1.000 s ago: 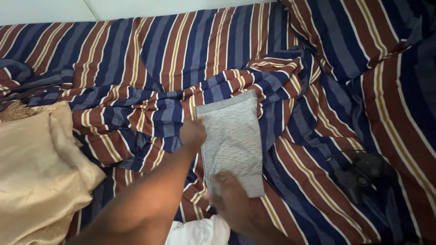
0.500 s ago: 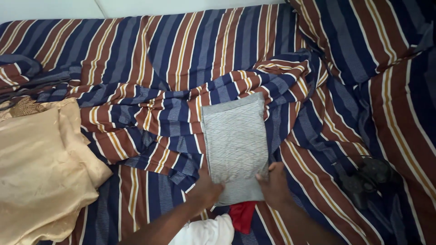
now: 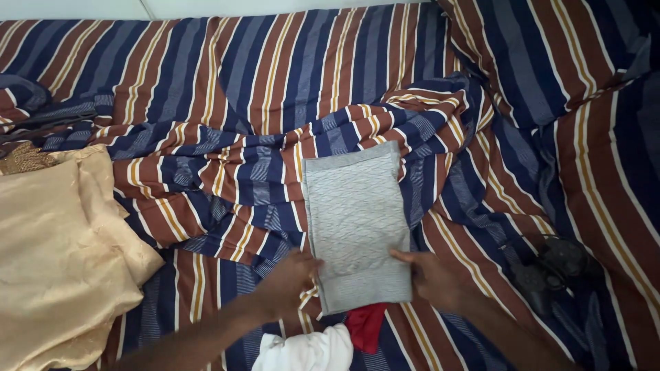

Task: The recorder folds several pieces of clothing including underwear and a tank top and packs them into a suitcase.

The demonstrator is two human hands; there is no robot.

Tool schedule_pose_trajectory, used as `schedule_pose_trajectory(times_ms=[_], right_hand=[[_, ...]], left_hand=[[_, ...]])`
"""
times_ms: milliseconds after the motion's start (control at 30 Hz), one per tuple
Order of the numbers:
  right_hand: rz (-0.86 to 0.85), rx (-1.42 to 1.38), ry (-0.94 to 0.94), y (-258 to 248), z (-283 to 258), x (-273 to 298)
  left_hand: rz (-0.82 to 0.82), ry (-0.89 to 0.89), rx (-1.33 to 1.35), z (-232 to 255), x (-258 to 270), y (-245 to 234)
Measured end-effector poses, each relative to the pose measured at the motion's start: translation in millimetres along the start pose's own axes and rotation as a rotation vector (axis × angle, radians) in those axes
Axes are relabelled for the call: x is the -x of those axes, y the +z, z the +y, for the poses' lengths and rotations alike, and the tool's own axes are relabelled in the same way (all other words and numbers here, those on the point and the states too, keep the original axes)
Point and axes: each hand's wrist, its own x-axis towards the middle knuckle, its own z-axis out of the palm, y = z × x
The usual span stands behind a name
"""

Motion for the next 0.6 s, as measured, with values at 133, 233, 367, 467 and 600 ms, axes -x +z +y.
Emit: schedule_pose_trajectory(times_ms=[133,233,367,467,600], right_hand=[[0.095,0.162,0.014,-3.5,-24.9,-1.1],[0.112,0.732,-0.122,5.2,-79.7,12.3],[0.245,0.861,-0.198,-4.1,-78.6,3.9],[0.250,0.919,-0.425,-14.7,-61.6,-11.8],[0.222,0.595,-0.331,-13.7,-49.2,-21.3]], left_hand=[[-0.140,0.143,-0.452,-6.3,-18.9,-7.2],[-0.077,0.214,-0.597,2.8,-27.2,-4.4],[-0.111,0.374,-0.697,0.5,-30.0,-12.8],[-0.177,0.366,-0.661,-15.5,-25.4,-15.3],[-0.196,0.288,-0.532,-4.0,-18.3,-16.7]])
